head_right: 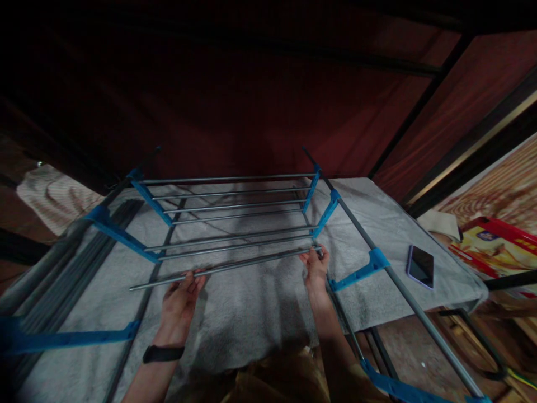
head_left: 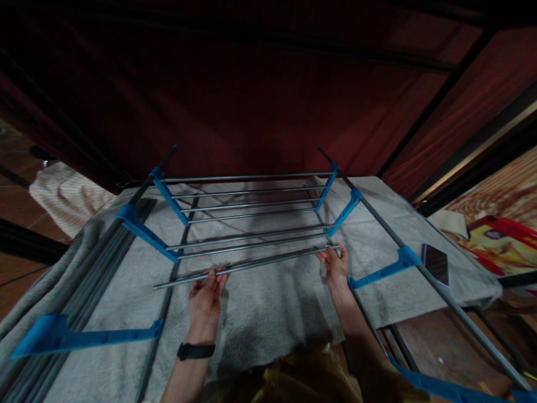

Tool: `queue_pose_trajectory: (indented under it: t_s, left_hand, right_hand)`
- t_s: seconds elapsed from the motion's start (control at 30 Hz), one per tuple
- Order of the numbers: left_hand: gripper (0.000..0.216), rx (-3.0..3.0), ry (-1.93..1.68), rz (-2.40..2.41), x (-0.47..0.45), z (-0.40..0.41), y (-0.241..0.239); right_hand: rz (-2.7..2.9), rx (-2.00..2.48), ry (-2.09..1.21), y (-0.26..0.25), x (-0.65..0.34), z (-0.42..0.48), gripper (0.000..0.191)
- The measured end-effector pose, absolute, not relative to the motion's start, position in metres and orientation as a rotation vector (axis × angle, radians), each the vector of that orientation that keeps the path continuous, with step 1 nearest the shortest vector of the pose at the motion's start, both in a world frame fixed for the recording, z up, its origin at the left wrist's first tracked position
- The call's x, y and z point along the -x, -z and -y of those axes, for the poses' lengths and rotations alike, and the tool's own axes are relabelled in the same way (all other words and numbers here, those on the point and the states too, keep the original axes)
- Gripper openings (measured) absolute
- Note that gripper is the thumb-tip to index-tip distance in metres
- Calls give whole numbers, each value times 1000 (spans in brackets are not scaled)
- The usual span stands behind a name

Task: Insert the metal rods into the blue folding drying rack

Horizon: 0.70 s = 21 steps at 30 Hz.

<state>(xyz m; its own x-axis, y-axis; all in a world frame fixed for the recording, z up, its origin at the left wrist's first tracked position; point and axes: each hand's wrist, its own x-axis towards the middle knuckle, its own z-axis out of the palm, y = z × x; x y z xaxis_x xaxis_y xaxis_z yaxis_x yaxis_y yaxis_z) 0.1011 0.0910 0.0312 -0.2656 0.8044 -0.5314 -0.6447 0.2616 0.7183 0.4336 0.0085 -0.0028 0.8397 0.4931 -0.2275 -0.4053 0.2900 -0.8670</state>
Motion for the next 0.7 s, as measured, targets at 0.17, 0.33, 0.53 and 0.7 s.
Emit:
queue_pose_trajectory:
  t_s: [0.17, 0.33, 0.53, 0.7]
  left_hand:
    - [24, -143, -1376, -1204, -104, -87, -33]
    - [25, -137, -1340, -1180, -109, -85, -34]
    - [31, -96, -1335, -1219, -111, -87, -39]
    - [26, -140, -1323, -1163, -114, -84, -47]
  right_hand:
    - [85, 1114, -620, 4, -434, -7, 62]
    - [94, 1102, -616, 5, -433, -8, 61]
    - [107, 1097, -622, 5, -431, -8, 66]
    - [98, 1075, -611, 9, -434, -6, 63]
